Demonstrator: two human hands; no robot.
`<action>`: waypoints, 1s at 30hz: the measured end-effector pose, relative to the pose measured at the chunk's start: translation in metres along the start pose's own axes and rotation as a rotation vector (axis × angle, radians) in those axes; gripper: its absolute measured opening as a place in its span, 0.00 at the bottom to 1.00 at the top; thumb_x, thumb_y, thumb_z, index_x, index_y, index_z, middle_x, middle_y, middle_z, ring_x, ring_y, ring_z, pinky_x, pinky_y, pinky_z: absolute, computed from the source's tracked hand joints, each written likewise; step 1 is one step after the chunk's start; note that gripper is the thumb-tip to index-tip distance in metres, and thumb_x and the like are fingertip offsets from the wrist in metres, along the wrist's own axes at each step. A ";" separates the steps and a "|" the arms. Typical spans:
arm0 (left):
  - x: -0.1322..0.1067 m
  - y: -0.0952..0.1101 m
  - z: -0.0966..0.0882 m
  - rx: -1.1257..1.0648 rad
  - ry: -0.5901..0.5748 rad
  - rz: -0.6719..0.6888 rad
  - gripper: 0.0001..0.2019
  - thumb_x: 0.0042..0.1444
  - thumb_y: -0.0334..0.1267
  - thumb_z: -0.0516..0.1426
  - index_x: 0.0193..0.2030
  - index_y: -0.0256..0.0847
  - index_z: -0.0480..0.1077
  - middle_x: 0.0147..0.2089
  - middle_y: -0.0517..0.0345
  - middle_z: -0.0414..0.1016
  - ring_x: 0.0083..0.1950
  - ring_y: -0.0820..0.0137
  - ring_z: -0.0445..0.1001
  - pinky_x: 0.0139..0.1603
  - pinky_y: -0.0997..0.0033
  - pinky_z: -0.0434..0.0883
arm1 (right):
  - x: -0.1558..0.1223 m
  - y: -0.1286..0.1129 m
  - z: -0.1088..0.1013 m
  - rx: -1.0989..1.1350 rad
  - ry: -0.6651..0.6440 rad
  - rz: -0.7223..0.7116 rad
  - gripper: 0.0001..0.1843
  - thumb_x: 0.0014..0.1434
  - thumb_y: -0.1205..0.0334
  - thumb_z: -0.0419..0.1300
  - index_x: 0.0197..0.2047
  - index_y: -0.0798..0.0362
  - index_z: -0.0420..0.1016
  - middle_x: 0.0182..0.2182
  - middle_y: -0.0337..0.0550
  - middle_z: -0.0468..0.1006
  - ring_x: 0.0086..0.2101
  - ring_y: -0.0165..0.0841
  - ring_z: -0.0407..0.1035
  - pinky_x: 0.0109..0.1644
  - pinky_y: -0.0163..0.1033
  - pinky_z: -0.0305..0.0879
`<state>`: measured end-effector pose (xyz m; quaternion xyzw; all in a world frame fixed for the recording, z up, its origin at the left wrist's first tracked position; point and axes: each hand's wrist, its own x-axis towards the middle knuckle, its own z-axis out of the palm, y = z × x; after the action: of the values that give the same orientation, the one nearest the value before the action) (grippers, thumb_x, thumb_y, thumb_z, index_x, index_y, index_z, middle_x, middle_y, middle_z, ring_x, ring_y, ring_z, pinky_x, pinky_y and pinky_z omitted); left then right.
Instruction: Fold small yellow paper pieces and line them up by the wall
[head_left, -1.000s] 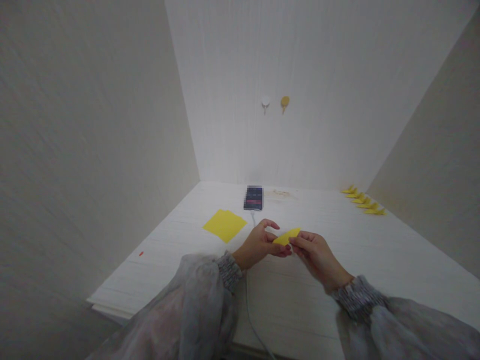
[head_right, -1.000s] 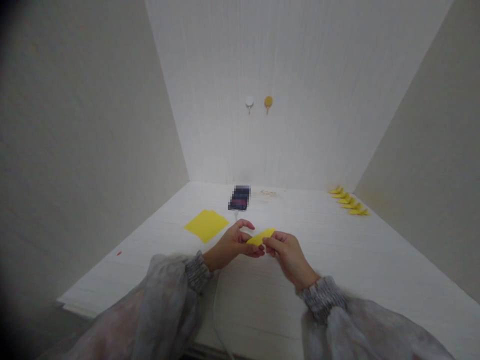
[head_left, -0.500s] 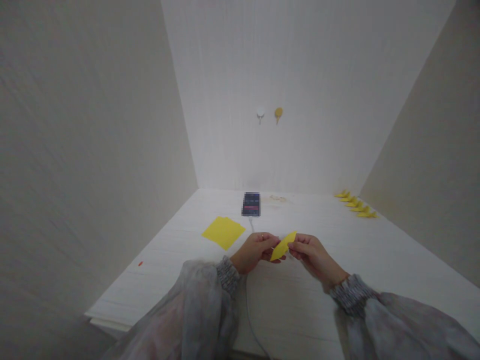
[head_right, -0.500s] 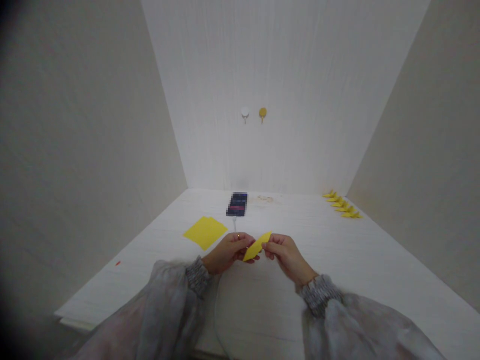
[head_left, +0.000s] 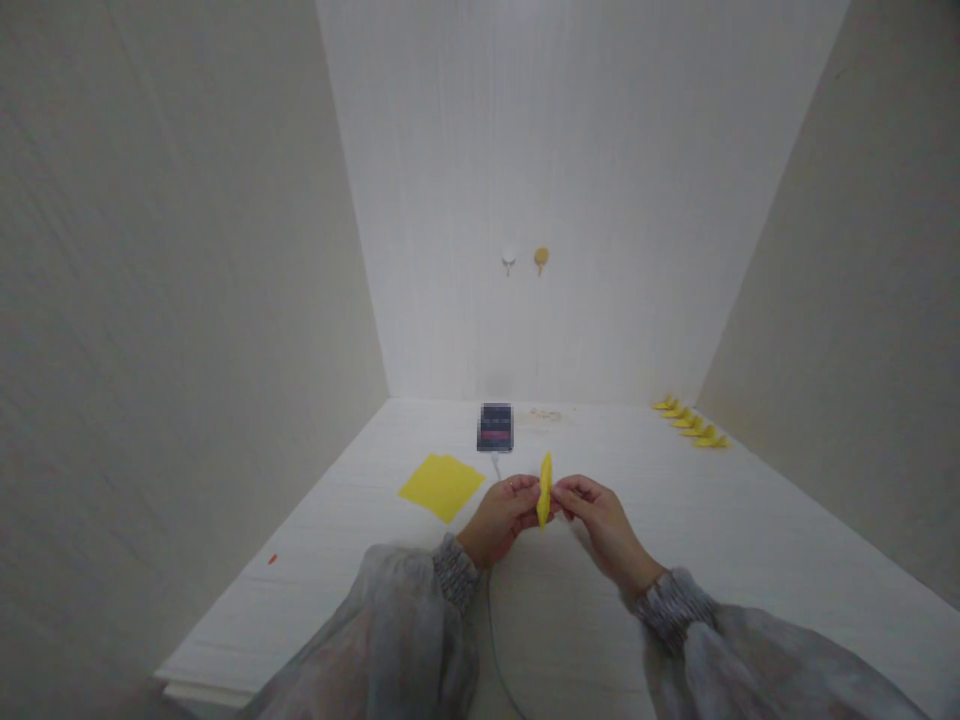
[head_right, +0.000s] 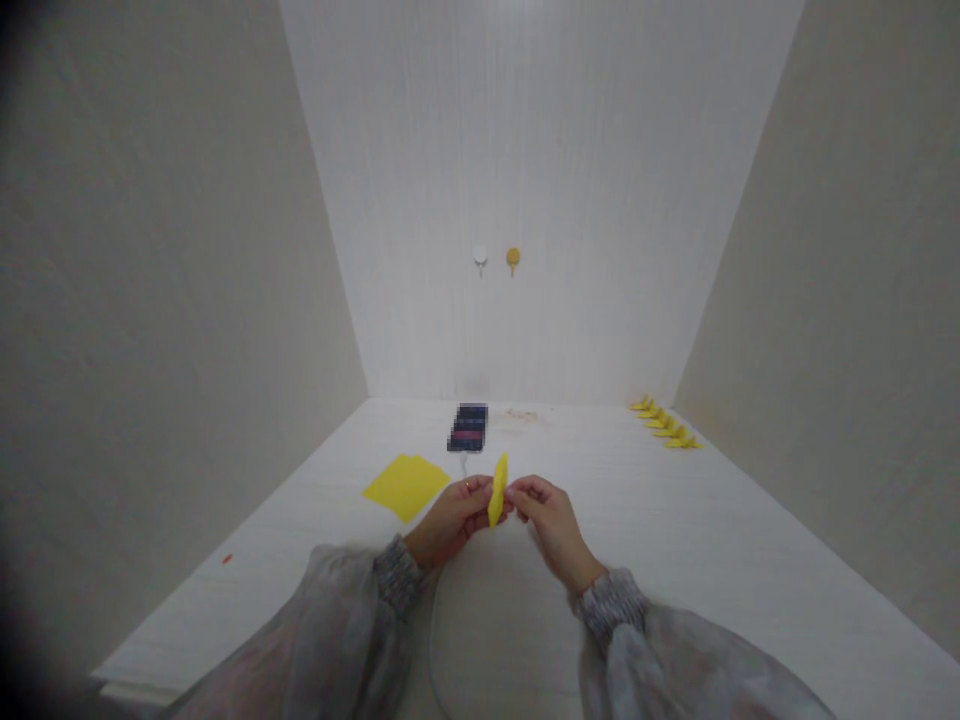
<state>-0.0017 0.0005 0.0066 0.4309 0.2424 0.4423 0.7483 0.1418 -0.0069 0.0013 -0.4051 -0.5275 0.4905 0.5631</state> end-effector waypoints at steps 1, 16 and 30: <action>0.001 -0.001 -0.001 0.009 0.016 0.019 0.15 0.43 0.40 0.59 0.36 0.32 0.66 0.33 0.52 0.72 0.33 0.73 0.71 0.40 0.72 0.65 | 0.001 0.001 0.003 -0.011 0.018 -0.006 0.08 0.44 0.59 0.60 0.25 0.56 0.71 0.19 0.37 0.70 0.21 0.26 0.59 0.25 0.32 0.54; 0.008 -0.010 -0.017 0.096 0.145 0.046 0.18 0.39 0.38 0.61 0.38 0.35 0.66 0.36 0.53 0.71 0.34 0.74 0.69 0.38 0.72 0.64 | 0.011 0.019 0.010 -0.138 0.131 -0.063 0.05 0.41 0.62 0.61 0.25 0.52 0.75 0.22 0.40 0.73 0.24 0.30 0.64 0.29 0.35 0.60; 0.010 -0.010 -0.015 0.114 0.142 0.046 0.18 0.37 0.38 0.62 0.37 0.36 0.68 0.34 0.55 0.71 0.33 0.75 0.68 0.38 0.72 0.64 | 0.011 0.024 0.003 -0.339 0.160 -0.262 0.04 0.44 0.61 0.60 0.24 0.51 0.74 0.26 0.40 0.71 0.30 0.32 0.66 0.34 0.37 0.62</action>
<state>-0.0032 0.0136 -0.0096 0.4459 0.3095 0.4742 0.6931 0.1353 0.0087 -0.0193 -0.4597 -0.6039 0.2838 0.5860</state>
